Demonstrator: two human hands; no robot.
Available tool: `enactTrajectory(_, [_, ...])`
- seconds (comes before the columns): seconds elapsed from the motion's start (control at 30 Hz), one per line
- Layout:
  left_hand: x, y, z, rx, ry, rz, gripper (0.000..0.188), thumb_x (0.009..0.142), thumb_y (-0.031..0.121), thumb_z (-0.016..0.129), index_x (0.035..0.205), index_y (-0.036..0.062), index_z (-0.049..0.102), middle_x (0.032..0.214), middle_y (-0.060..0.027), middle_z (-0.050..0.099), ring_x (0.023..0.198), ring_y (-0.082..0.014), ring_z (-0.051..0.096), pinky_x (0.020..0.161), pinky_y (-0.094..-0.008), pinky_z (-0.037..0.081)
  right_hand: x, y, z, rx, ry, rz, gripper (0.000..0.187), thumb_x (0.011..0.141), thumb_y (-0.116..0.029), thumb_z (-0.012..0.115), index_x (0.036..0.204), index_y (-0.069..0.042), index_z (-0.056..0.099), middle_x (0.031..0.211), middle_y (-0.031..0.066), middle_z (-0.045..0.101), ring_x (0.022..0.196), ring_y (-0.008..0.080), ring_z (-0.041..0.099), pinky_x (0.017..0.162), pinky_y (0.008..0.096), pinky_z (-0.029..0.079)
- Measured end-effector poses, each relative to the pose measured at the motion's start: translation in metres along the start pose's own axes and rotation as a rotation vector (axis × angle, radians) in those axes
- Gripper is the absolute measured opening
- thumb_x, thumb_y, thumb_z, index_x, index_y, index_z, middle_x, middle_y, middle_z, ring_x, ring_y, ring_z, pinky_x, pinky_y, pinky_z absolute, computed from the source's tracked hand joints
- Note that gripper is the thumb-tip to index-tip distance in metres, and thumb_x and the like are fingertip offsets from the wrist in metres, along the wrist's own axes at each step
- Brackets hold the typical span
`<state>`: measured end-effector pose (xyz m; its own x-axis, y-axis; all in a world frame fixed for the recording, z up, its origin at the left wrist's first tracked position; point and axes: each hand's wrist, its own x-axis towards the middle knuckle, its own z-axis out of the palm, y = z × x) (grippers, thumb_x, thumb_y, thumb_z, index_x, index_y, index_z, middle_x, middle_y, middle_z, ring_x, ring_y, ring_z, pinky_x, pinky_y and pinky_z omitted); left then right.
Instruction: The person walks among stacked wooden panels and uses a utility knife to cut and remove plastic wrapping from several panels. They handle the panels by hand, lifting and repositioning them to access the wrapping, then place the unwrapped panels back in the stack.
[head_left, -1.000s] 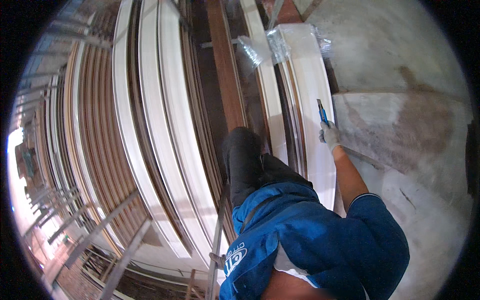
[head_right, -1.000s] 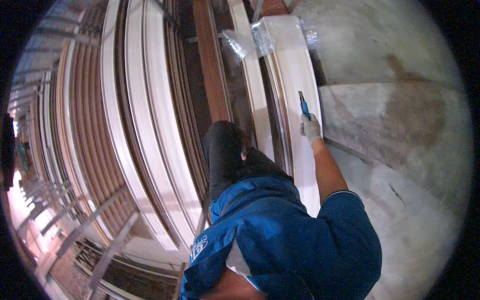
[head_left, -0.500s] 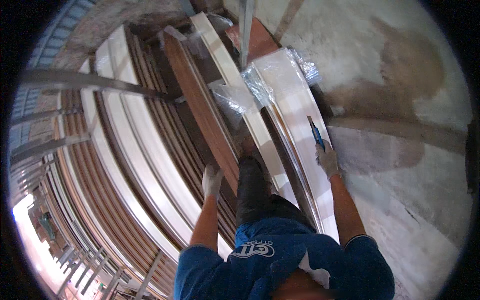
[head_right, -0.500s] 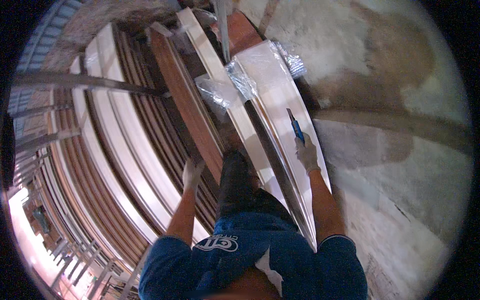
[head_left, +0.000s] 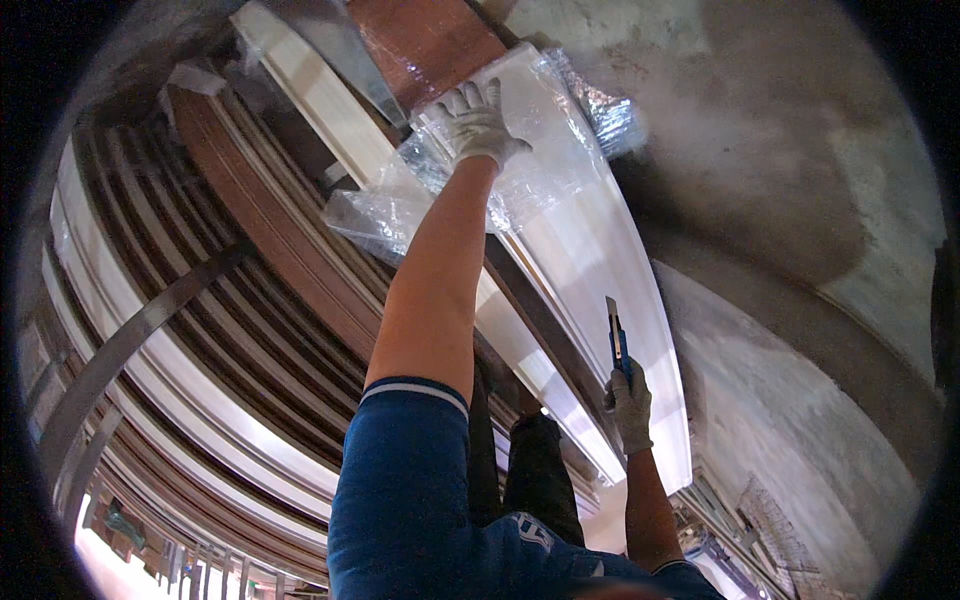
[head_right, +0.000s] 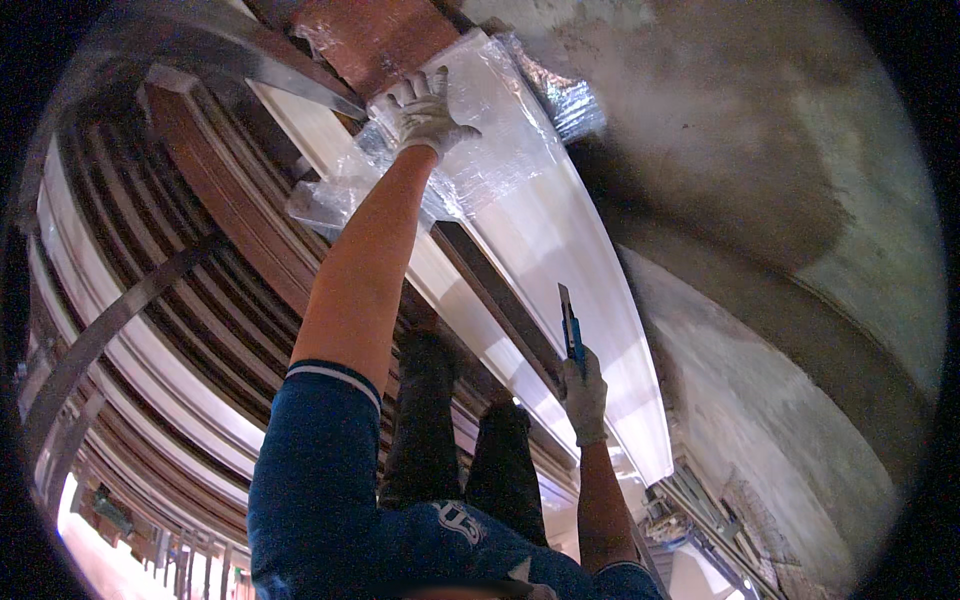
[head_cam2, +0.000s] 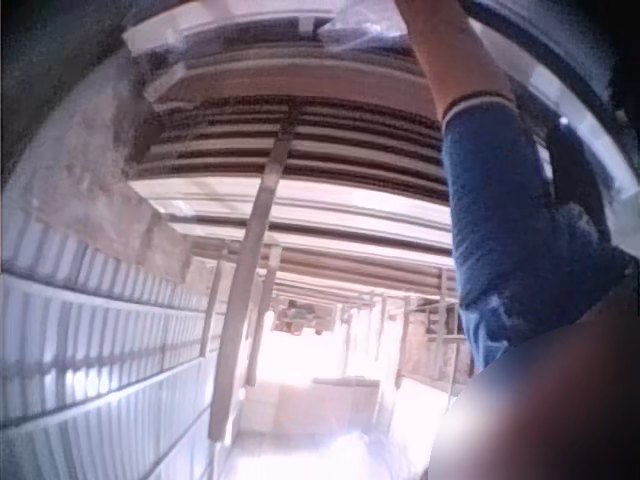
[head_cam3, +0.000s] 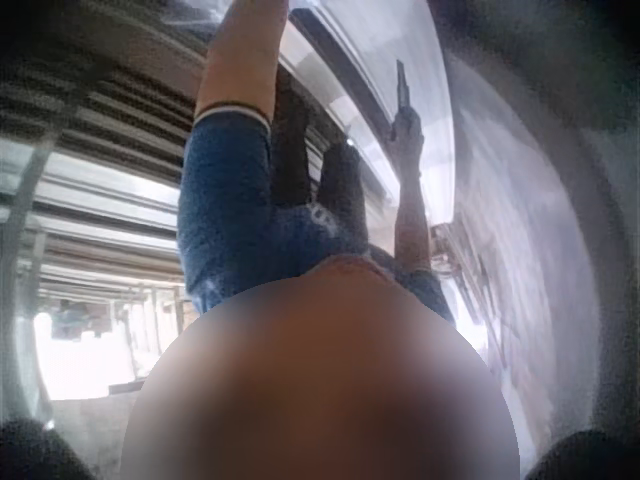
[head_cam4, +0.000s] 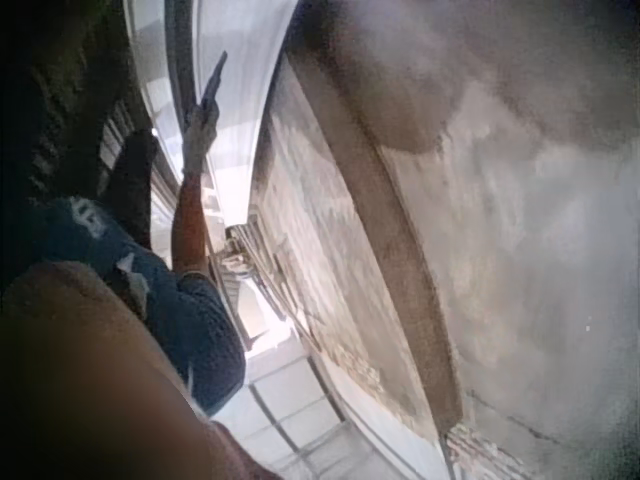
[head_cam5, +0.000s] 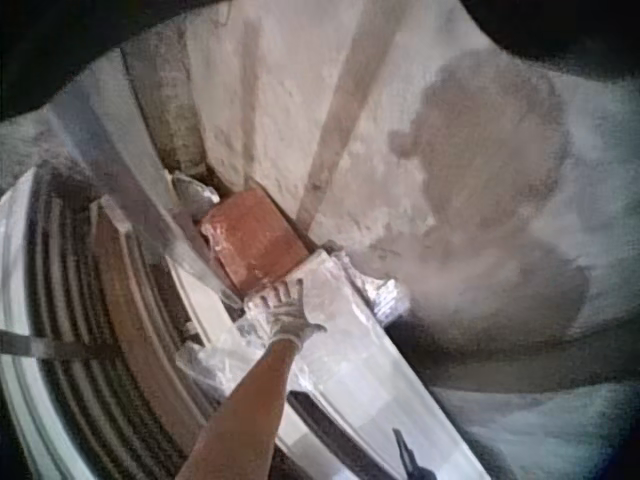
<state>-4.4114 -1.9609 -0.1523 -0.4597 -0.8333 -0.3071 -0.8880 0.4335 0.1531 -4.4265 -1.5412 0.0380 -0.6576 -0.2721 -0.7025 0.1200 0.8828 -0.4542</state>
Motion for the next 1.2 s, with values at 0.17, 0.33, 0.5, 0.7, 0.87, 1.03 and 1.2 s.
enactTrajectory(0.17, [-0.028,0.013,0.017,-0.079,-0.03,0.175,0.121,0.058,0.076,0.07,0.152,0.0234,0.016,0.151,-0.0196,0.028,0.14,-0.0407,0.023,0.107,-0.0629,0.022,0.017,-0.009,0.002,-0.033,0.012,-0.043,0.034,0.097,-0.023,0.054,0.127,-0.006,0.051,0.073,0.0019,0.057,0.056,0.0082,0.053,0.05,0.0256,0.045])
enactTrajectory(0.33, [-0.062,0.037,0.054,-0.194,-0.02,0.257,0.08,0.072,0.052,0.073,0.14,0.0221,0.044,0.138,-0.0207,0.046,0.129,-0.0376,0.041,0.099,-0.0578,0.036,0.051,-0.041,0.009,-0.034,0.025,-0.125,0.034,0.097,-0.023,0.054,0.126,-0.005,0.051,0.074,0.0029,0.059,0.057,0.0089,0.055,0.05,0.0257,0.046])
enactTrajectory(0.5, [-0.101,0.005,0.083,-0.231,-0.165,0.644,0.026,0.08,0.013,0.057,0.103,0.0155,0.069,0.105,-0.0151,0.068,0.1,-0.0284,0.065,0.085,-0.042,0.05,0.105,-0.099,0.015,-0.121,-0.046,-0.26,0.039,0.097,-0.026,0.053,0.131,-0.008,0.048,0.074,0.0045,0.061,0.058,0.0099,0.058,0.052,0.0269,0.049])
enactTrajectory(0.7, [-0.147,-0.069,0.069,0.046,-0.636,0.819,0.029,0.082,0.013,0.055,0.108,0.0027,0.064,0.085,-0.0154,0.069,0.084,-0.0309,0.069,0.075,-0.0439,0.055,0.206,-0.218,0.092,-0.666,0.019,-0.845,0.048,0.097,-0.027,0.05,0.141,-0.014,0.038,0.102,0.0242,0.065,0.088,0.0428,0.064,0.077,0.0491,0.05])
enactTrajectory(0.87, [-0.099,-0.089,0.049,0.287,0.188,0.844,0.038,0.084,0.013,0.053,0.12,0.002,0.058,0.11,-0.0156,0.061,0.104,-0.0291,0.059,0.084,-0.0446,0.05,0.246,-0.275,0.156,-0.982,0.034,-0.817,0.049,0.097,-0.026,0.047,0.143,-0.021,0.033,0.089,0.0221,0.066,0.08,0.0397,0.066,0.069,0.0526,0.051])
enactTrajectory(1.03, [-0.014,-0.063,0.012,-0.048,0.241,0.549,0.051,0.078,0.022,0.062,0.128,0.024,0.052,0.13,-0.0128,0.048,0.106,-0.0327,0.054,0.084,-0.0447,0.044,0.242,-0.23,0.125,-1.105,0.061,-0.886,0.054,0.096,-0.024,0.048,0.146,-0.024,0.029,0.082,0.0179,0.065,0.072,0.037,0.067,0.065,0.0525,0.053])
enactTrajectory(1.2, [0.018,-0.039,0.01,0.037,0.286,0.219,0.045,0.078,0.026,0.061,0.122,0.0285,0.056,0.132,-0.0105,0.046,0.118,-0.0311,0.046,0.093,-0.0483,0.038,0.215,-0.163,0.06,-0.936,0.068,-0.846,0.05,0.095,-0.023,0.051,0.144,-0.025,0.038,0.076,0.0158,0.065,0.064,0.031,0.066,0.056,0.0464,0.051])
